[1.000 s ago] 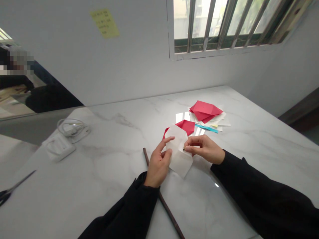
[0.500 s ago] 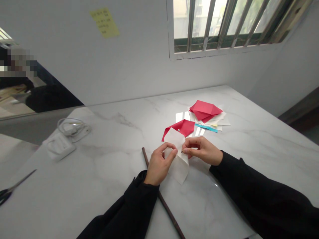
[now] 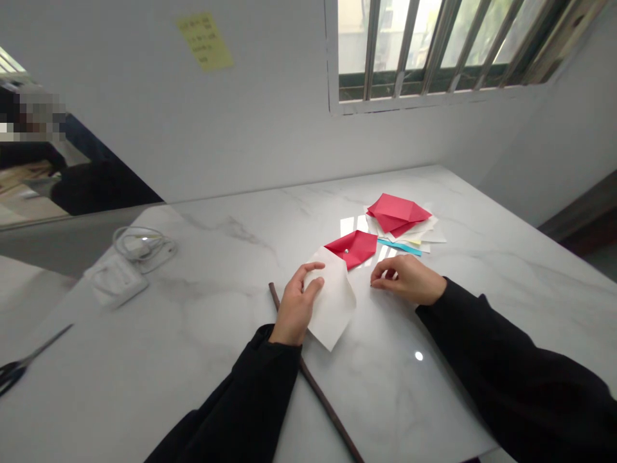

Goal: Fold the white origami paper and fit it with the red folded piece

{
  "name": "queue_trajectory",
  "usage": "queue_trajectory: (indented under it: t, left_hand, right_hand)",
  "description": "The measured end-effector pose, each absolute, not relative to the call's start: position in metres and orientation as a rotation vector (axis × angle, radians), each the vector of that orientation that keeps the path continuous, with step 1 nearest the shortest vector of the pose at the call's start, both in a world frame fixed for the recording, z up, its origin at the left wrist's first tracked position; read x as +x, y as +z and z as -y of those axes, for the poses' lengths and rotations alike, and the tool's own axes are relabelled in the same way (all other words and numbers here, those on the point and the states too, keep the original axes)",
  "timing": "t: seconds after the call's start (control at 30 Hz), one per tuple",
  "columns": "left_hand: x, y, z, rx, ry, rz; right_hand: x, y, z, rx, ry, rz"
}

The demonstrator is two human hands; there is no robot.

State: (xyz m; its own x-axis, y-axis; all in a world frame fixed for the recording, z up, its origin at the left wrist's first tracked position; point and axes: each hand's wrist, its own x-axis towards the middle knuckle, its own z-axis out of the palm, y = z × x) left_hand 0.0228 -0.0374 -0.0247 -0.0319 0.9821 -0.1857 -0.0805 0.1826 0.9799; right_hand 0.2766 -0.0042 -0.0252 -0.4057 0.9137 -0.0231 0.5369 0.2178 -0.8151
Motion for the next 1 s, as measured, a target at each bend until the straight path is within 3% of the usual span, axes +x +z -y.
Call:
queue_trajectory:
  t: [0.23, 0.4, 1.0]
  left_hand:
    - [0.025, -0.022, 0.038, 0.940, 1.181, -1.160]
    - [0.033, -0.014, 0.044, 0.802, 1.236, -0.985]
    - [0.042, -0.013, 0.055, 0.737, 1.171, -0.964]
  right_hand:
    - [0.274, -0.024, 0.006, -1.354, 0.738, 2.045]
    - [0.248, -0.014, 0.028, -1.283, 0.928, 1.834]
    - [0.228, -0.024, 0.032, -1.258, 0.561, 1.614]
